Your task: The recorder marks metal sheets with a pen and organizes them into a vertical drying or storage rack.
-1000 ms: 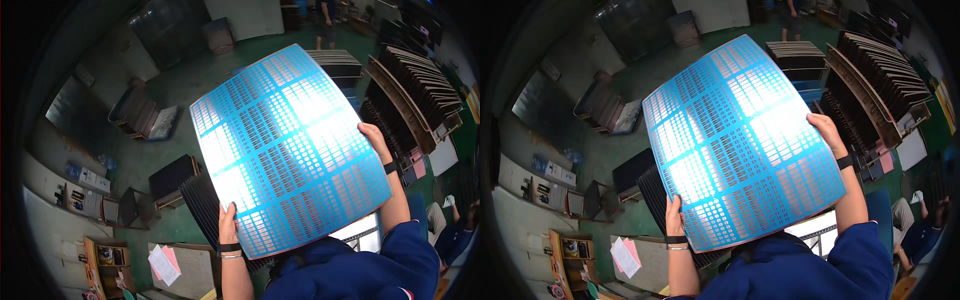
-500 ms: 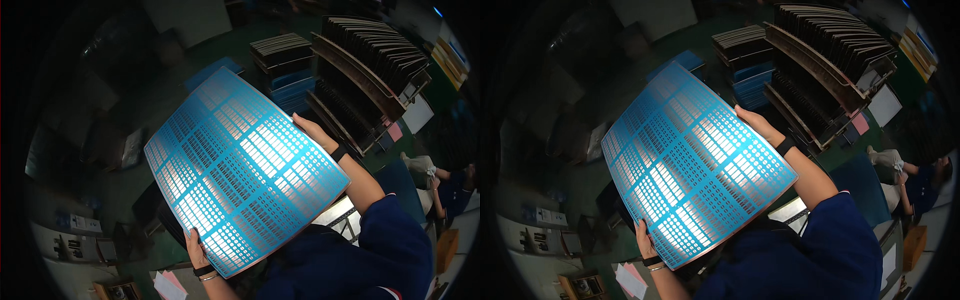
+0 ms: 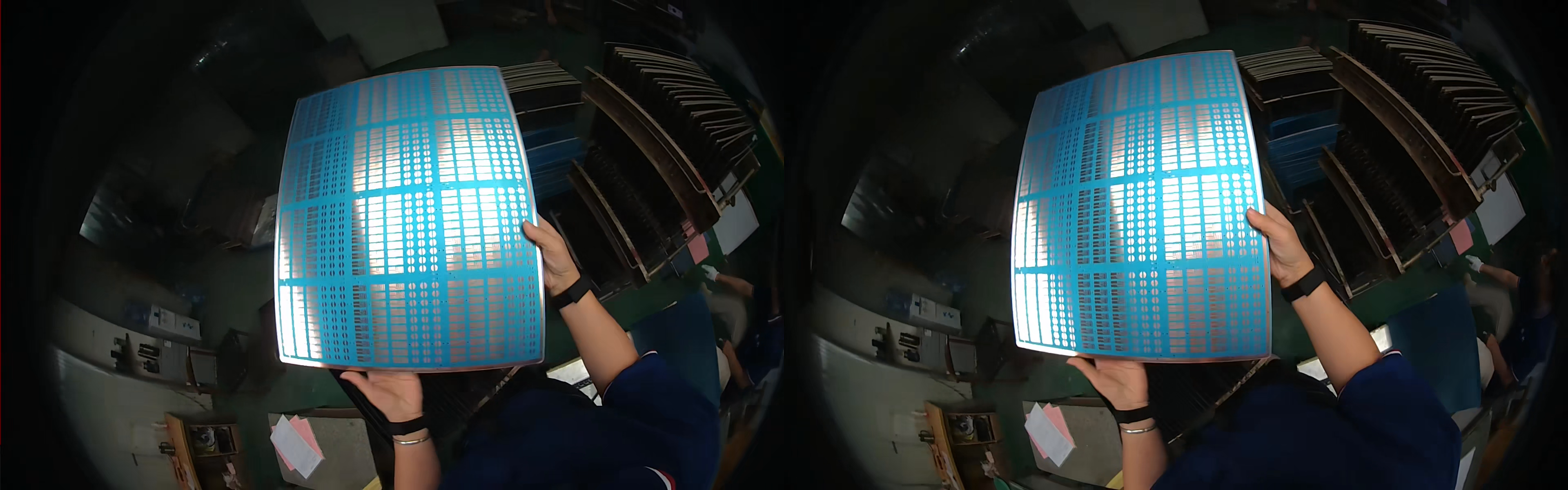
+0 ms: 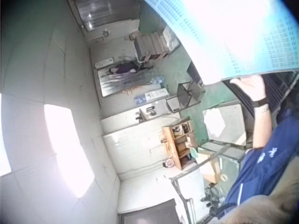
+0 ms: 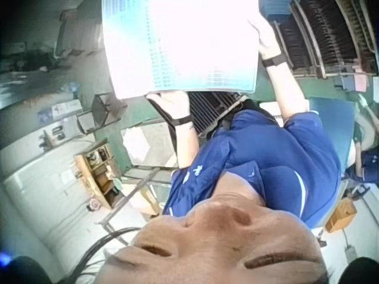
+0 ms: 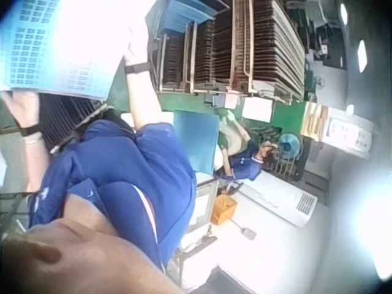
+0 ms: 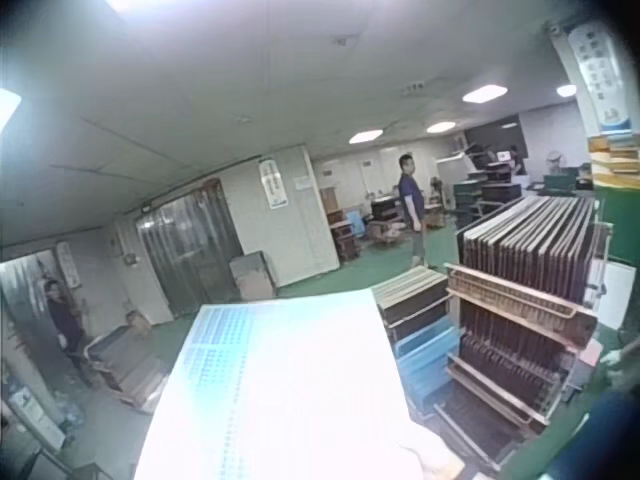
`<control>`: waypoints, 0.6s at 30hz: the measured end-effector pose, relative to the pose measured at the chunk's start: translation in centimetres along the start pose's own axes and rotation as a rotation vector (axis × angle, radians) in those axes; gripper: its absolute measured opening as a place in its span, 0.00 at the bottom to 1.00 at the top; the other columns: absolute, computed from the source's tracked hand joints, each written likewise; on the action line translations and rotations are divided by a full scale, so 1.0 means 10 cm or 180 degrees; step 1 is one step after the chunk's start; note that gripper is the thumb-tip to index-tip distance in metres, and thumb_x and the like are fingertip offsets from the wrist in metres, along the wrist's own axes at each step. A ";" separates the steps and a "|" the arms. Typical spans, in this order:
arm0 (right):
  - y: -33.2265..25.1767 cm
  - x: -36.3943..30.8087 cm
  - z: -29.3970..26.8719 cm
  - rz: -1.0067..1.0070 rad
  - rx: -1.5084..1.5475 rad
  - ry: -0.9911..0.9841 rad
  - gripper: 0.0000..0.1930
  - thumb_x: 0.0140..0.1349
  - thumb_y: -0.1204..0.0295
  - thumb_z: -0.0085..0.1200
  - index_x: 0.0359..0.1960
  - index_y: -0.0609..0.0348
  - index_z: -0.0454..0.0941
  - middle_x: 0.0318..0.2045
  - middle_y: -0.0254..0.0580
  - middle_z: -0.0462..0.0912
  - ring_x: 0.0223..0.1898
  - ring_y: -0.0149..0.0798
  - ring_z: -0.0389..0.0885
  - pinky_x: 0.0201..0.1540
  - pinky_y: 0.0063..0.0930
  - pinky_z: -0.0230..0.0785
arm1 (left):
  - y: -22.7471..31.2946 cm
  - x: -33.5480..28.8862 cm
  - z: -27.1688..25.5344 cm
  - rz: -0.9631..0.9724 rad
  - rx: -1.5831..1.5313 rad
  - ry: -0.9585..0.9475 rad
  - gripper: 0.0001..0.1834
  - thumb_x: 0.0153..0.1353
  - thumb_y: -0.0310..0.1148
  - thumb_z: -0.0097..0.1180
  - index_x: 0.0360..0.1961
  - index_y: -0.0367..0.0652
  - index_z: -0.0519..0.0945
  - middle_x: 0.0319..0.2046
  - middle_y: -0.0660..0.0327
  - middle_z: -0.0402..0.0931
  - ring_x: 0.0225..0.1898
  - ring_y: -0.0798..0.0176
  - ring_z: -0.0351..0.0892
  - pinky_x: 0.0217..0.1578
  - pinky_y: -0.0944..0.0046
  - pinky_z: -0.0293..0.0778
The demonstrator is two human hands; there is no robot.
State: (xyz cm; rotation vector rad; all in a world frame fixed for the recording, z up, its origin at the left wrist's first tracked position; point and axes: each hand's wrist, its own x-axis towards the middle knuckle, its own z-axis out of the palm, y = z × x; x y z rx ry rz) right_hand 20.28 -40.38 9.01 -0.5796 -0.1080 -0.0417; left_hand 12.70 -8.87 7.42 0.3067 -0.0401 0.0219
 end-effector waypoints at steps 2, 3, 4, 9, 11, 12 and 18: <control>0.16 -0.06 0.14 0.0081 -0.0063 -0.0172 0.27 0.66 0.72 0.51 0.64 0.68 0.57 0.55 0.51 0.73 0.55 0.39 0.76 0.56 0.35 0.73 | -0.27 -0.02 0.26 -0.0192 0.0989 0.0491 0.29 0.67 0.48 0.50 0.63 0.44 0.63 0.62 0.59 0.64 0.61 0.58 0.64 0.62 0.50 0.61; 0.18 -0.12 0.19 0.0166 -0.0227 -0.0206 0.26 0.66 0.72 0.51 0.63 0.68 0.59 0.54 0.50 0.75 0.54 0.39 0.77 0.55 0.35 0.73 | -0.21 0.04 0.33 -0.0209 0.1099 0.0613 0.27 0.68 0.46 0.49 0.62 0.43 0.64 0.61 0.58 0.65 0.60 0.57 0.65 0.61 0.50 0.63; 0.17 -0.15 0.20 0.0249 -0.0399 -0.0223 0.25 0.66 0.71 0.52 0.61 0.68 0.62 0.53 0.49 0.76 0.52 0.39 0.78 0.54 0.34 0.74 | -0.15 0.10 0.35 -0.0244 0.1202 0.0746 0.25 0.69 0.43 0.49 0.61 0.41 0.65 0.59 0.57 0.66 0.59 0.57 0.66 0.59 0.50 0.65; -0.36 0.10 -0.34 -0.0418 -0.0081 0.0026 0.17 0.71 0.66 0.44 0.55 0.65 0.71 0.47 0.42 0.80 0.45 0.35 0.80 0.49 0.33 0.75 | 0.27 0.11 0.12 0.0202 0.1613 0.1227 0.19 0.65 0.41 0.56 0.50 0.41 0.71 0.42 0.62 0.70 0.47 0.60 0.72 0.52 0.51 0.73; -0.61 0.15 -0.35 -0.0865 -0.0016 0.0263 0.18 0.71 0.68 0.42 0.56 0.66 0.68 0.51 0.44 0.77 0.52 0.34 0.76 0.56 0.29 0.71 | 0.49 0.04 -0.03 0.0198 0.1637 0.1246 0.18 0.64 0.39 0.58 0.48 0.41 0.71 0.37 0.63 0.71 0.41 0.61 0.75 0.46 0.52 0.77; -0.69 0.13 -0.31 -0.0996 -0.0034 0.0717 0.13 0.70 0.70 0.43 0.51 0.66 0.72 0.46 0.42 0.80 0.47 0.34 0.79 0.52 0.28 0.74 | 0.55 -0.01 -0.07 0.0203 0.1555 0.1189 0.18 0.64 0.38 0.58 0.48 0.40 0.71 0.37 0.61 0.73 0.41 0.61 0.76 0.43 0.51 0.80; -1.01 -0.21 -0.45 -0.0751 -0.1628 0.0658 0.22 0.66 0.66 0.51 0.55 0.72 0.72 0.48 0.49 0.81 0.47 0.32 0.81 0.47 0.21 0.75 | 0.87 -0.22 -0.38 0.0328 0.1555 0.1088 0.20 0.64 0.35 0.56 0.51 0.34 0.68 0.40 0.52 0.76 0.38 0.52 0.82 0.36 0.50 0.84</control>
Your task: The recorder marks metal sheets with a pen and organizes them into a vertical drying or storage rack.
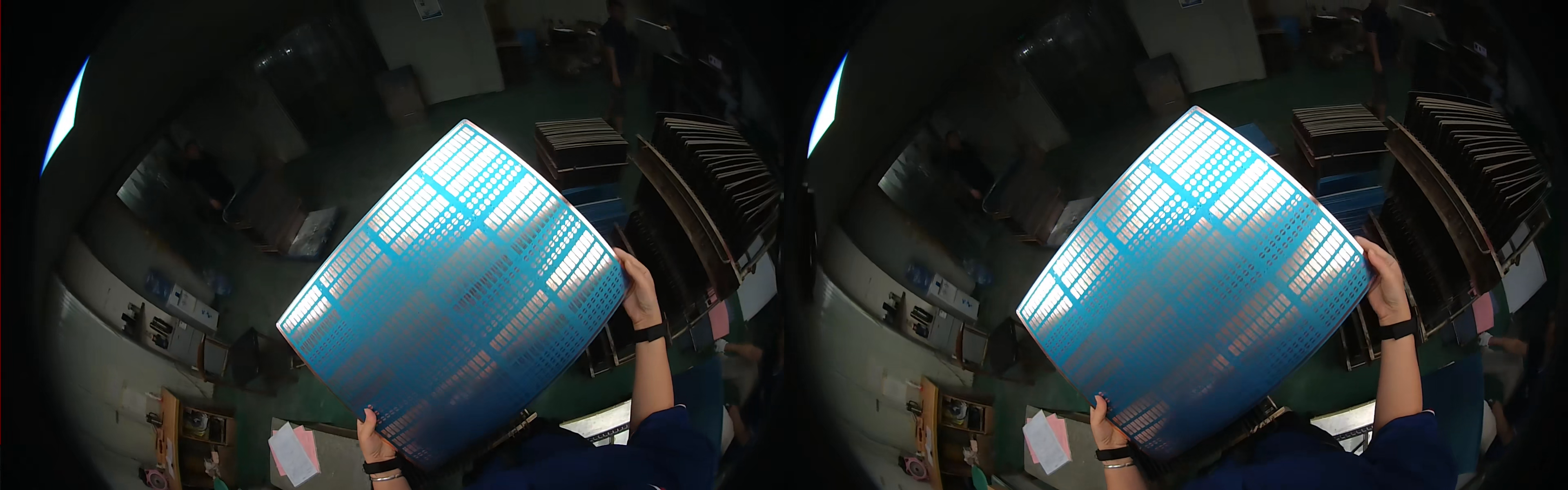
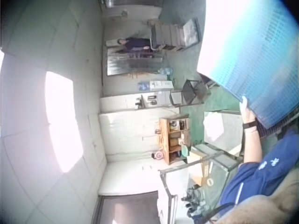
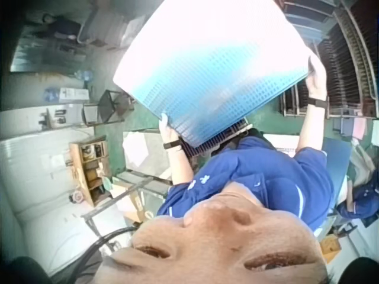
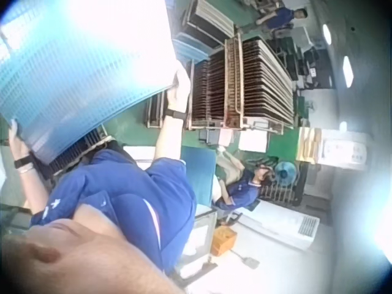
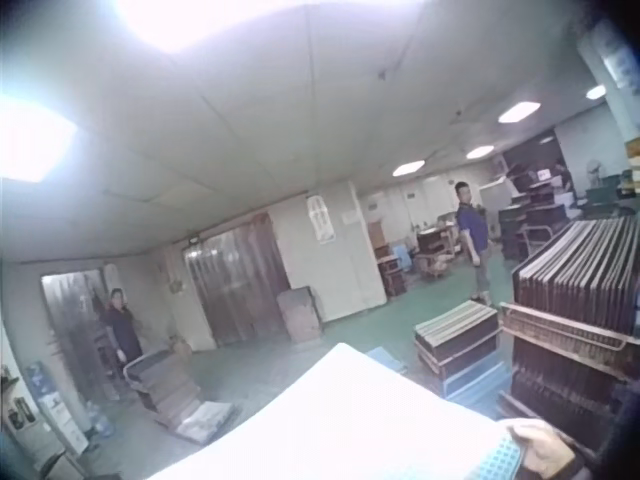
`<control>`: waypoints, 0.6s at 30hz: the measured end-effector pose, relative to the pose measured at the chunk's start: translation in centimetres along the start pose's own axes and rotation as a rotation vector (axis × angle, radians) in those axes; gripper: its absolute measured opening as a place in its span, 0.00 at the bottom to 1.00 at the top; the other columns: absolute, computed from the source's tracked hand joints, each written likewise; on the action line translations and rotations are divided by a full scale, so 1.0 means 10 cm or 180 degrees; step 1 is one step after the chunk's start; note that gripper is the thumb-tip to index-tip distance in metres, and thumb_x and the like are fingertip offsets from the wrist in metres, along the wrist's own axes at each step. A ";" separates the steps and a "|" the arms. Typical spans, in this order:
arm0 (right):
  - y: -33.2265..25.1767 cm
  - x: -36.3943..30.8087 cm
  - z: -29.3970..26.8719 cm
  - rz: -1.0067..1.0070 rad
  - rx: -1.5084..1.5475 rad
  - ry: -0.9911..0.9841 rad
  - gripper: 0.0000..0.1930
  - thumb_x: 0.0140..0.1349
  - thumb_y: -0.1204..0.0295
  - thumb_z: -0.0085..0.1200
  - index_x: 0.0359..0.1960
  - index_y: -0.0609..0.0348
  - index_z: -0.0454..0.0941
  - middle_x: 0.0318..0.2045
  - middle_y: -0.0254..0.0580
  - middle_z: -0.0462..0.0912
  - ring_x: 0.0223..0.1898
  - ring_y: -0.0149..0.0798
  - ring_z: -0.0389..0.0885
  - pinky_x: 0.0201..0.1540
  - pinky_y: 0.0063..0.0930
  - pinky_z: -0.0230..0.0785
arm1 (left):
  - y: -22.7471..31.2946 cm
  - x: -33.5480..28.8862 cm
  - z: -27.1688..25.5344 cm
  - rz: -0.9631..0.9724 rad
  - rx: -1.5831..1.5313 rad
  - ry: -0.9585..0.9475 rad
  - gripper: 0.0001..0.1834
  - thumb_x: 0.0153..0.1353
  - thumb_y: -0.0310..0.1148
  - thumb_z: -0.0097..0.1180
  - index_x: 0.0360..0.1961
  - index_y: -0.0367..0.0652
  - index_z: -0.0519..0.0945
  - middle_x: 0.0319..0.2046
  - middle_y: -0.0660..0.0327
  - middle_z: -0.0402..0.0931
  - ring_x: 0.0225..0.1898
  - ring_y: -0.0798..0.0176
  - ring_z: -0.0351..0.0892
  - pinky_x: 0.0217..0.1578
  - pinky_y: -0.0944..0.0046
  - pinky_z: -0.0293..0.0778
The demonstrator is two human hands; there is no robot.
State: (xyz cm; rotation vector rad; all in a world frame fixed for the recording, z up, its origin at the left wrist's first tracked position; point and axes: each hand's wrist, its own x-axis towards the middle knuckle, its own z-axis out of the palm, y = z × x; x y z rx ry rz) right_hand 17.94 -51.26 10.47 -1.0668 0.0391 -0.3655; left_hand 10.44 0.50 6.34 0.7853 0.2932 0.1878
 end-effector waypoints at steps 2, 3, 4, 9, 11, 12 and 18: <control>-0.16 -0.07 0.16 0.0033 -0.0398 0.0122 0.22 0.65 0.62 0.54 0.52 0.70 0.75 0.40 0.42 0.83 0.39 0.26 0.80 0.38 0.15 0.73 | 0.11 -0.05 -0.10 -0.0087 0.0101 -0.0121 0.21 0.65 0.36 0.56 0.51 0.33 0.67 0.42 0.50 0.76 0.41 0.51 0.81 0.37 0.50 0.83; -0.20 -0.06 0.10 0.0387 -0.0808 -0.0203 0.22 0.65 0.61 0.54 0.52 0.68 0.76 0.37 0.39 0.82 0.35 0.24 0.78 0.35 0.14 0.71 | 0.13 -0.08 -0.08 0.0019 0.0206 -0.0020 0.18 0.64 0.36 0.56 0.49 0.34 0.71 0.42 0.49 0.77 0.40 0.49 0.81 0.40 0.47 0.82; -0.27 -0.07 0.07 0.0737 -0.1212 -0.0518 0.22 0.65 0.60 0.54 0.52 0.67 0.76 0.33 0.35 0.82 0.30 0.21 0.76 0.32 0.14 0.69 | 0.16 -0.09 -0.10 0.0010 0.0210 -0.0062 0.18 0.64 0.36 0.56 0.49 0.34 0.71 0.42 0.49 0.77 0.40 0.49 0.81 0.40 0.47 0.82; -0.37 0.04 0.60 0.0780 -0.1296 -0.0845 0.17 0.69 0.67 0.49 0.53 0.68 0.75 0.35 0.33 0.81 0.34 0.22 0.77 0.40 0.18 0.72 | 0.27 -0.11 -0.40 0.0035 0.0433 -0.0265 0.24 0.64 0.35 0.55 0.56 0.32 0.64 0.46 0.46 0.75 0.44 0.47 0.80 0.43 0.45 0.81; -0.21 0.13 0.60 0.0527 -0.0980 -0.0920 0.13 0.69 0.69 0.49 0.48 0.65 0.75 0.37 0.34 0.81 0.38 0.25 0.78 0.46 0.21 0.72 | 0.29 -0.12 -0.40 0.0066 0.0582 -0.0292 0.25 0.64 0.35 0.55 0.58 0.34 0.64 0.48 0.48 0.74 0.45 0.49 0.79 0.45 0.46 0.80; -0.20 0.14 0.63 0.0485 -0.0902 -0.0820 0.11 0.68 0.69 0.51 0.45 0.64 0.76 0.36 0.33 0.81 0.38 0.25 0.78 0.47 0.21 0.71 | 0.28 -0.10 -0.38 0.0054 0.0585 -0.0318 0.25 0.64 0.35 0.55 0.58 0.34 0.64 0.48 0.48 0.74 0.45 0.49 0.79 0.45 0.46 0.80; -0.06 0.13 0.58 0.0267 -0.1032 -0.0470 0.11 0.70 0.68 0.47 0.45 0.63 0.75 0.37 0.32 0.80 0.38 0.22 0.76 0.45 0.19 0.69 | 0.38 -0.10 -0.02 0.0507 0.0787 -0.0289 0.26 0.66 0.37 0.53 0.60 0.35 0.65 0.50 0.52 0.75 0.48 0.55 0.77 0.49 0.53 0.77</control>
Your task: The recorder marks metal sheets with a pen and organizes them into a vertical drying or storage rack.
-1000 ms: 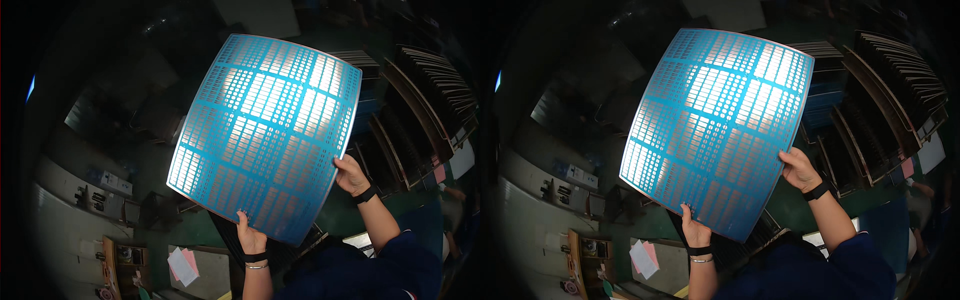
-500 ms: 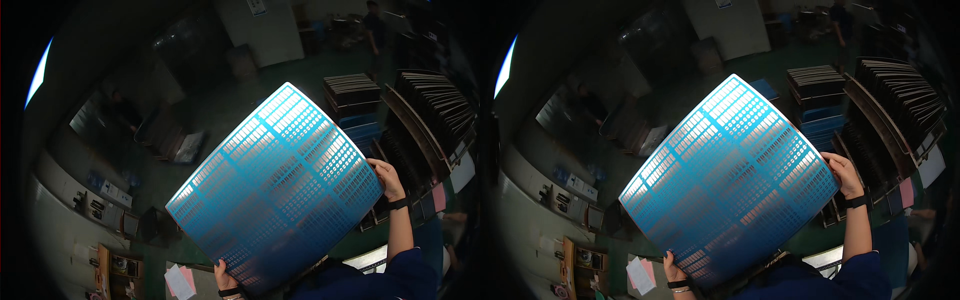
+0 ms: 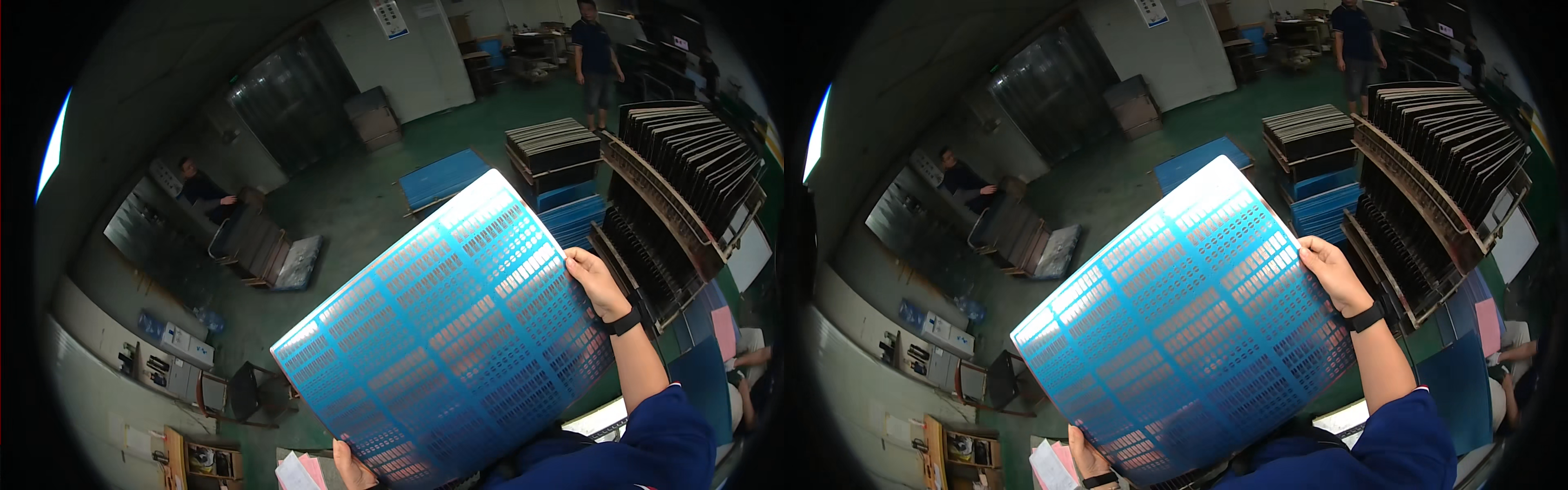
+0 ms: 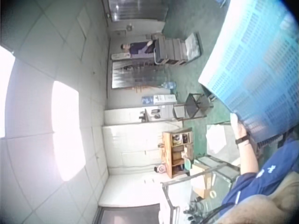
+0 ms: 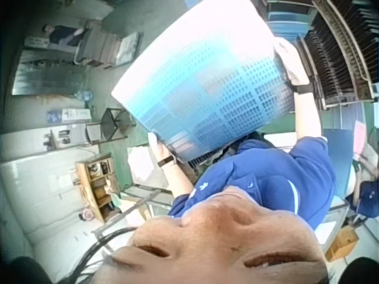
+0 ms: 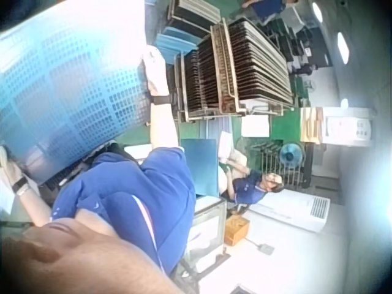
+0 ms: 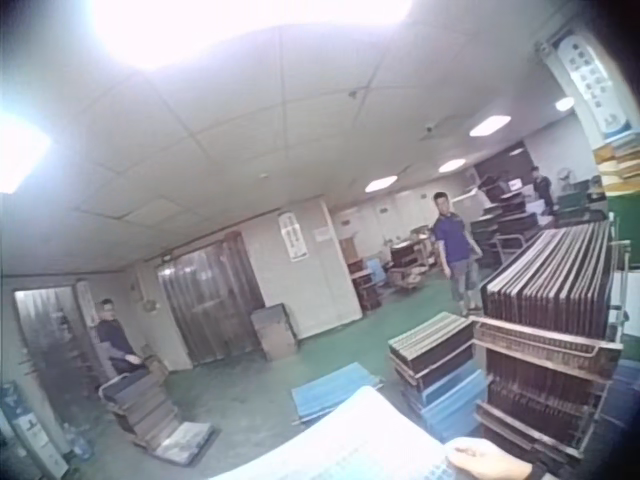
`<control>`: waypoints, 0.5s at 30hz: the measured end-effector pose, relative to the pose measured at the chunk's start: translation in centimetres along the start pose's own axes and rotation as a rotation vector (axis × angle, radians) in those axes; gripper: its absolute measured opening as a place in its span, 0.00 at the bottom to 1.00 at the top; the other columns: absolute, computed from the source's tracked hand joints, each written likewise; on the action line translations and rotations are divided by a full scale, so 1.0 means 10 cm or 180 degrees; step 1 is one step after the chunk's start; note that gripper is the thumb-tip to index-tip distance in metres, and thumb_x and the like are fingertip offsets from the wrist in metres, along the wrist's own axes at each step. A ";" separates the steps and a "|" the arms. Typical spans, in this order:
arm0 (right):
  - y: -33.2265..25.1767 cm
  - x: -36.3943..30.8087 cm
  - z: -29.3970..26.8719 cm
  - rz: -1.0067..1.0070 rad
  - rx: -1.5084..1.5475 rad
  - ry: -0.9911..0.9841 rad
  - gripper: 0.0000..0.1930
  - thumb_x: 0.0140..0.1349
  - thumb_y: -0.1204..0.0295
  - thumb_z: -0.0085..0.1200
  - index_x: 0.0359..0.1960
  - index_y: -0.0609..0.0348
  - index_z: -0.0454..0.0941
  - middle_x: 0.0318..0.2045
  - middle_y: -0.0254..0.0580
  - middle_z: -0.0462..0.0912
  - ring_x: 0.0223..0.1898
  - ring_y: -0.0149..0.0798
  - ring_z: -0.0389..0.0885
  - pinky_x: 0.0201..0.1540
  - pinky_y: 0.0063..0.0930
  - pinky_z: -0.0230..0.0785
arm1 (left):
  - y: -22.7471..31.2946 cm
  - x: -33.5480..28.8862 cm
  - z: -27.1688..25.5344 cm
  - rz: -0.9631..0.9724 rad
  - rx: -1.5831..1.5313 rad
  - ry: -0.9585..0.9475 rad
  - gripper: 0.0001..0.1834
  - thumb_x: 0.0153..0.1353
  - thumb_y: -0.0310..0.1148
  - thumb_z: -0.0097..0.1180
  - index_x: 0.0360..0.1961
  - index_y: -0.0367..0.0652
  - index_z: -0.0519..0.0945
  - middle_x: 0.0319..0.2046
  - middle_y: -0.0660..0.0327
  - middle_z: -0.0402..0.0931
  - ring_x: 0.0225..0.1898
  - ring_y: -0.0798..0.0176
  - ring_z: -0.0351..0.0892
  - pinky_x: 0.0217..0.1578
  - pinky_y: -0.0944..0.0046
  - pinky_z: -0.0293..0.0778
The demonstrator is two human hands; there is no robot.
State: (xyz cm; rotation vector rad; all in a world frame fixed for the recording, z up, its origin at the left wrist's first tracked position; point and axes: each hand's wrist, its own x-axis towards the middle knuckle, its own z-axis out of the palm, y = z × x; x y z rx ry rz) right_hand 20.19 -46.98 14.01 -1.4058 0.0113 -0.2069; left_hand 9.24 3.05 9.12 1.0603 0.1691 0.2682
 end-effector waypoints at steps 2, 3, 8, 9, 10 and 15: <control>-0.01 0.02 0.02 -0.0058 0.0040 0.0027 0.12 0.70 0.67 0.46 0.45 0.63 0.75 0.37 0.33 0.81 0.38 0.23 0.77 0.45 0.20 0.70 | 0.09 0.06 0.00 0.0192 0.0197 -0.0205 0.24 0.66 0.40 0.54 0.57 0.36 0.68 0.48 0.55 0.76 0.47 0.58 0.78 0.48 0.57 0.77; -0.03 0.03 0.03 -0.0116 0.0068 0.0074 0.13 0.71 0.66 0.45 0.45 0.63 0.74 0.37 0.35 0.81 0.38 0.24 0.77 0.46 0.21 0.70 | 0.11 0.11 -0.01 0.0314 0.0230 -0.0290 0.21 0.66 0.39 0.54 0.53 0.36 0.71 0.47 0.57 0.77 0.46 0.60 0.78 0.48 0.59 0.76; -0.17 0.15 0.00 -0.0574 0.0429 0.0022 0.12 0.71 0.67 0.47 0.49 0.61 0.72 0.40 0.32 0.80 0.40 0.23 0.77 0.43 0.18 0.71 | 0.36 0.25 0.25 0.0759 0.0454 0.0019 0.13 0.67 0.34 0.53 0.47 0.37 0.71 0.42 0.61 0.77 0.40 0.66 0.76 0.44 0.66 0.74; -0.13 0.23 -0.06 -0.0731 0.0443 0.0126 0.12 0.71 0.67 0.47 0.50 0.60 0.72 0.40 0.31 0.80 0.39 0.23 0.77 0.42 0.18 0.71 | 0.41 0.28 0.24 0.1019 0.0653 -0.0080 0.11 0.67 0.31 0.53 0.45 0.37 0.72 0.40 0.62 0.76 0.37 0.68 0.74 0.42 0.69 0.72; -0.08 0.30 -0.11 -0.0866 0.0455 0.0235 0.12 0.71 0.67 0.47 0.51 0.59 0.72 0.40 0.30 0.79 0.39 0.22 0.77 0.41 0.19 0.71 | 0.46 0.31 0.21 0.1257 0.0865 -0.0173 0.09 0.66 0.29 0.54 0.43 0.36 0.73 0.38 0.63 0.76 0.35 0.70 0.72 0.40 0.71 0.70; 0.09 0.61 -0.04 -0.1099 0.1718 0.0794 0.14 0.72 0.63 0.43 0.54 0.51 0.71 0.63 0.42 0.69 0.61 0.35 0.70 0.57 0.33 0.68 | 0.54 0.48 0.19 0.2050 0.2432 -0.0735 0.11 0.49 0.19 0.61 0.36 0.35 0.83 0.34 0.52 0.82 0.42 0.53 0.80 0.49 0.60 0.72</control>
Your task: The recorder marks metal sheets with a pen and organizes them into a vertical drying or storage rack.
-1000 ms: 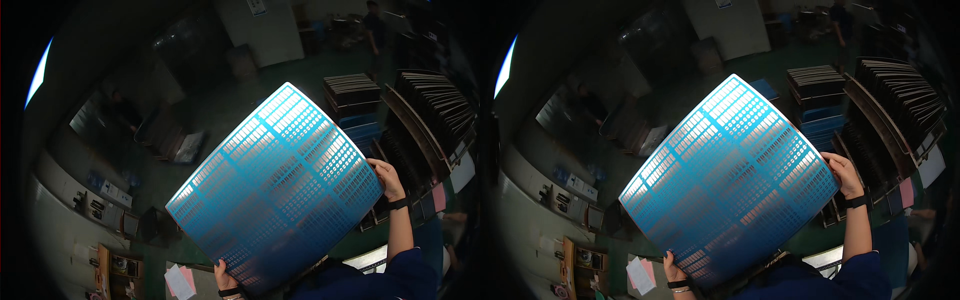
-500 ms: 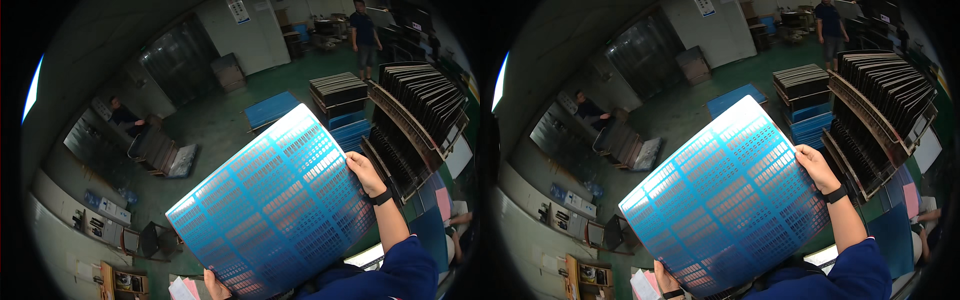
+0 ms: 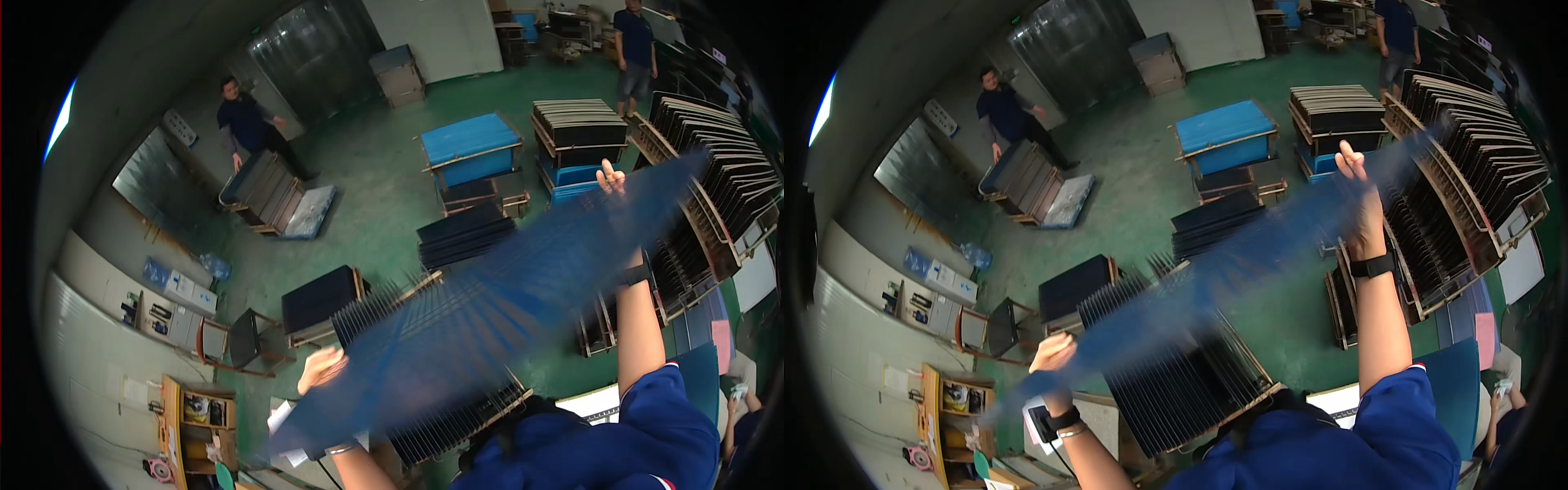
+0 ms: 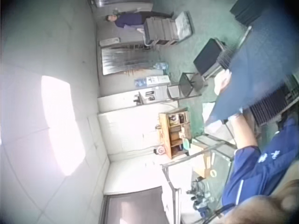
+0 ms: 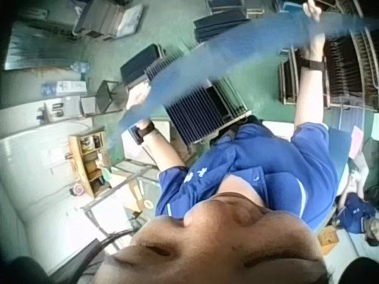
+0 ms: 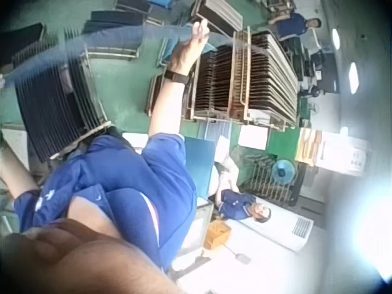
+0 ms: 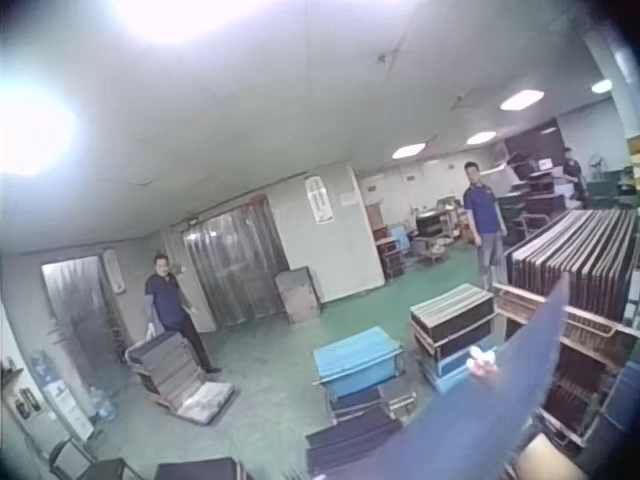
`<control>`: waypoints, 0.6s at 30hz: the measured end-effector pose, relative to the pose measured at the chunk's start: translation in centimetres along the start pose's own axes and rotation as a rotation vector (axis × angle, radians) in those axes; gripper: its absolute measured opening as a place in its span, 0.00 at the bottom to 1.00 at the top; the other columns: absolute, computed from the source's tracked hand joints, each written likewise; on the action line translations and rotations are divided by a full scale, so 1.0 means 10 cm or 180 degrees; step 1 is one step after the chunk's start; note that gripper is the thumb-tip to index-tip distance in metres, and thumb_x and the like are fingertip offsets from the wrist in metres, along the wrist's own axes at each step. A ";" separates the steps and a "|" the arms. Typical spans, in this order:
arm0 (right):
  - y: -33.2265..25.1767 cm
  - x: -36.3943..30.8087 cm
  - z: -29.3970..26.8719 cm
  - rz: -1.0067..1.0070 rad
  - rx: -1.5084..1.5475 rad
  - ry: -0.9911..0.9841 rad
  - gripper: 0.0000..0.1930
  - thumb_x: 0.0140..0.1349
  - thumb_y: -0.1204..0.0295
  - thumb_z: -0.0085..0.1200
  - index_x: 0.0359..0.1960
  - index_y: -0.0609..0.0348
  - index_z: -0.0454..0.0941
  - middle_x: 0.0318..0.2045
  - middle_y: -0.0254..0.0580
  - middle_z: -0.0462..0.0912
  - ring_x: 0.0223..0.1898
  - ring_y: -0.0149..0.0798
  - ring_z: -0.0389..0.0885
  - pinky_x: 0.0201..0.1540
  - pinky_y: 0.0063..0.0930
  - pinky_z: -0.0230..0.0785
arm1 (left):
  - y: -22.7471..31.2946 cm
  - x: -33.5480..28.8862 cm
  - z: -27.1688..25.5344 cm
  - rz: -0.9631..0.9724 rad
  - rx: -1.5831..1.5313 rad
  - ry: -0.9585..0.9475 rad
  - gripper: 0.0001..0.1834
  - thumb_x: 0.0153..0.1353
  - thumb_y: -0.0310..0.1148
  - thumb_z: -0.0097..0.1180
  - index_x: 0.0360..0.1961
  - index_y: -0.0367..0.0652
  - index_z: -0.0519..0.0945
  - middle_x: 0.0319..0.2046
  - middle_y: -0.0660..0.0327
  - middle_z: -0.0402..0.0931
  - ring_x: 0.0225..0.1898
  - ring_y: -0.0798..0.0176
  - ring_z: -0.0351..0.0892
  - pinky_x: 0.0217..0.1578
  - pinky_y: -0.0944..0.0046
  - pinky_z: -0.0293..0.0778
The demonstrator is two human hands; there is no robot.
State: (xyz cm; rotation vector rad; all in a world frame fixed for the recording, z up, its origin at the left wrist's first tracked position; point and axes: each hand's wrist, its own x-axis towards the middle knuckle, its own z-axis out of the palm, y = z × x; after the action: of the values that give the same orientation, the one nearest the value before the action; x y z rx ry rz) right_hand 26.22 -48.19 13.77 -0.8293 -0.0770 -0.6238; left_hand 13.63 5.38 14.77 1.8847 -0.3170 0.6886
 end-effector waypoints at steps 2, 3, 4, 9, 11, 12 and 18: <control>0.32 0.32 -0.90 0.0415 0.1733 0.0396 0.17 0.72 0.59 0.40 0.55 0.54 0.70 0.63 0.45 0.67 0.61 0.35 0.69 0.59 0.36 0.68 | -0.12 0.15 0.10 0.0008 0.0168 -0.0449 0.12 0.48 0.17 0.61 0.36 0.39 0.83 0.39 0.55 0.83 0.51 0.51 0.77 0.57 0.55 0.69; 0.35 0.16 -0.74 0.0506 0.1542 0.0291 0.18 0.72 0.59 0.40 0.56 0.54 0.70 0.63 0.45 0.67 0.61 0.35 0.69 0.60 0.36 0.68 | 0.00 0.16 0.14 -0.0109 0.0649 -0.0535 0.14 0.48 0.16 0.62 0.37 0.41 0.84 0.43 0.56 0.82 0.55 0.50 0.75 0.59 0.53 0.67; 0.40 0.05 -0.70 0.0649 0.1620 0.0232 0.18 0.72 0.59 0.40 0.56 0.55 0.70 0.63 0.46 0.67 0.61 0.36 0.69 0.60 0.36 0.68 | 0.00 0.15 0.18 -0.0009 0.0719 -0.0389 0.15 0.48 0.15 0.62 0.37 0.42 0.84 0.44 0.56 0.82 0.57 0.52 0.74 0.60 0.52 0.66; 0.50 -0.32 -0.58 0.0992 0.1767 0.0075 0.20 0.72 0.57 0.38 0.57 0.57 0.69 0.63 0.46 0.68 0.61 0.36 0.69 0.61 0.36 0.66 | 0.21 0.05 0.50 -0.0762 -0.0069 0.0562 0.24 0.57 0.19 0.59 0.57 0.39 0.75 0.55 0.53 0.75 0.59 0.56 0.71 0.59 0.57 0.67; 0.47 -0.41 -0.56 0.1034 0.1789 0.0028 0.21 0.72 0.57 0.38 0.57 0.57 0.69 0.63 0.47 0.68 0.61 0.36 0.69 0.61 0.36 0.66 | 0.09 -0.02 0.47 -0.1179 -0.0428 0.0423 0.26 0.59 0.20 0.57 0.60 0.36 0.70 0.55 0.52 0.75 0.57 0.57 0.73 0.57 0.59 0.70; 0.49 -0.44 -0.54 0.1054 0.1825 -0.0013 0.21 0.73 0.57 0.38 0.57 0.58 0.69 0.63 0.47 0.68 0.61 0.36 0.69 0.61 0.36 0.65 | 0.04 -0.07 0.44 -0.1597 -0.0761 0.0299 0.28 0.61 0.20 0.54 0.63 0.33 0.66 0.54 0.50 0.75 0.55 0.58 0.75 0.55 0.61 0.72; 0.52 -0.58 -0.46 0.1131 0.2014 -0.0246 0.24 0.73 0.55 0.36 0.58 0.60 0.68 0.62 0.48 0.69 0.62 0.37 0.69 0.62 0.36 0.64 | -0.12 -0.36 0.37 -0.2404 -0.3421 0.0392 0.17 0.71 0.33 0.41 0.56 0.35 0.66 0.51 0.51 0.73 0.51 0.58 0.76 0.50 0.57 0.77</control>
State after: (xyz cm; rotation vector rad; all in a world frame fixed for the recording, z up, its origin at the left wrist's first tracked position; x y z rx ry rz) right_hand 23.46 -45.99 5.42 -0.2399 -0.1820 -0.2036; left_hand 12.54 2.16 10.75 0.8020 0.1195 0.0445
